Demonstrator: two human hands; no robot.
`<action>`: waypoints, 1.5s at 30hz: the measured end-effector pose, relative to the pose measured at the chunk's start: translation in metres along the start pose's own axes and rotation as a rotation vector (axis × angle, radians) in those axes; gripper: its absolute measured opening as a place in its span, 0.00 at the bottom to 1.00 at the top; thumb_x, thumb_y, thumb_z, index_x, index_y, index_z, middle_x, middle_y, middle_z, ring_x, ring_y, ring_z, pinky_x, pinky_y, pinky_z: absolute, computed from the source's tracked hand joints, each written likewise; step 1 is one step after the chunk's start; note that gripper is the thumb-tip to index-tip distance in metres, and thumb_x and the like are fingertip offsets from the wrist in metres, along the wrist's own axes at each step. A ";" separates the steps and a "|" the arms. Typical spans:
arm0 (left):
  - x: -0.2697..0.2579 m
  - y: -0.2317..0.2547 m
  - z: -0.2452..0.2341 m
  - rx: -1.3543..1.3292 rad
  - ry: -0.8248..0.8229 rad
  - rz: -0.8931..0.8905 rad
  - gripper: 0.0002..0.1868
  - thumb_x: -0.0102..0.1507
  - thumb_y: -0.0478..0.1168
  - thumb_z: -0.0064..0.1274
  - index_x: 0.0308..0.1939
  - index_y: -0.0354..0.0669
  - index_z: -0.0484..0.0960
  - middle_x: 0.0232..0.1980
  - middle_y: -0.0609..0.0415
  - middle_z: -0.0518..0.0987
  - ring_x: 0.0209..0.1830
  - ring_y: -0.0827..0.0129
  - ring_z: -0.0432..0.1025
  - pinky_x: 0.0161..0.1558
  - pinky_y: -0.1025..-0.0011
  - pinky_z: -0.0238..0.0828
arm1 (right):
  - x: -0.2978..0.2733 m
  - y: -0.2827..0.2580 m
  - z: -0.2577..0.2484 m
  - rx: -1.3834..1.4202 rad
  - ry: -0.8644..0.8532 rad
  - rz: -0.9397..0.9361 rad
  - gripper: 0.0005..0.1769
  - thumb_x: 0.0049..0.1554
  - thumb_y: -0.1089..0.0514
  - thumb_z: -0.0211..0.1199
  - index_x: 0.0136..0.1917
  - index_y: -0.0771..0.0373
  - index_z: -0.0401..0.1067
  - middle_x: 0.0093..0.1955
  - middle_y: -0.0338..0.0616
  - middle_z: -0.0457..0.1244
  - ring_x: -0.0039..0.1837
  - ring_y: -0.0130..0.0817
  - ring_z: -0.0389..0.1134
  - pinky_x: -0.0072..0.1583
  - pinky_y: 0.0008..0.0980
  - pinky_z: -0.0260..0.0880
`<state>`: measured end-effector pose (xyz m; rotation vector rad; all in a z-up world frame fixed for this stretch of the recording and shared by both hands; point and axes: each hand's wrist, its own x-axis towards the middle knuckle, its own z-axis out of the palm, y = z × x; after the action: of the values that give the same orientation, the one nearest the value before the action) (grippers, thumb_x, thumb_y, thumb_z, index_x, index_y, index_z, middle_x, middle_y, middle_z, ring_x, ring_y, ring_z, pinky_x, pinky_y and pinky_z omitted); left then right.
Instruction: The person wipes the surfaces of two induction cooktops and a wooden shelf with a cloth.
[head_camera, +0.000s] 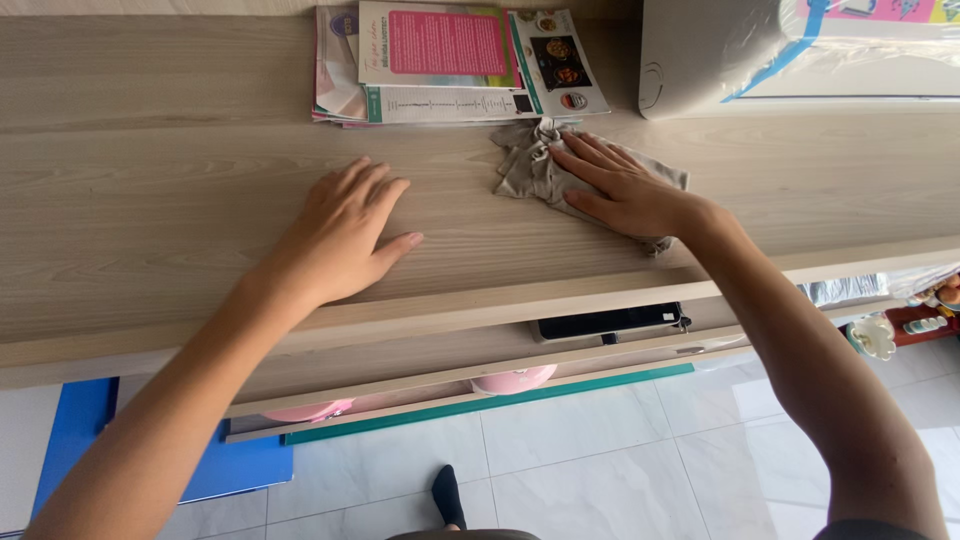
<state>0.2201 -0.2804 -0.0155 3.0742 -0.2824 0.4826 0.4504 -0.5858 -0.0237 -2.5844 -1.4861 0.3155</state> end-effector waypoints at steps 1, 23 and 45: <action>0.001 0.002 0.000 0.001 0.000 0.002 0.36 0.66 0.58 0.50 0.65 0.30 0.71 0.69 0.31 0.68 0.73 0.40 0.57 0.69 0.47 0.52 | 0.006 0.000 0.002 -0.026 0.029 -0.015 0.39 0.65 0.32 0.33 0.84 0.45 0.38 0.87 0.40 0.31 0.86 0.34 0.25 0.81 0.40 0.24; 0.003 0.009 0.010 -0.056 0.058 0.013 0.35 0.65 0.58 0.53 0.66 0.35 0.70 0.67 0.35 0.69 0.75 0.33 0.54 0.70 0.40 0.52 | -0.010 0.012 -0.002 0.028 0.071 -0.198 0.38 0.67 0.35 0.37 0.84 0.52 0.42 0.87 0.45 0.36 0.87 0.38 0.30 0.82 0.45 0.28; 0.076 0.111 0.008 -0.329 0.149 0.073 0.23 0.70 0.52 0.54 0.58 0.36 0.78 0.63 0.40 0.77 0.75 0.43 0.61 0.72 0.46 0.56 | -0.119 -0.017 -0.048 0.281 -0.095 -0.114 0.23 0.67 0.48 0.48 0.68 0.58 0.73 0.48 0.53 0.74 0.42 0.42 0.74 0.50 0.42 0.76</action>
<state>0.2736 -0.4036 -0.0015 2.7021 -0.4238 0.5966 0.3903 -0.6810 0.0400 -2.2854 -1.4912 0.5936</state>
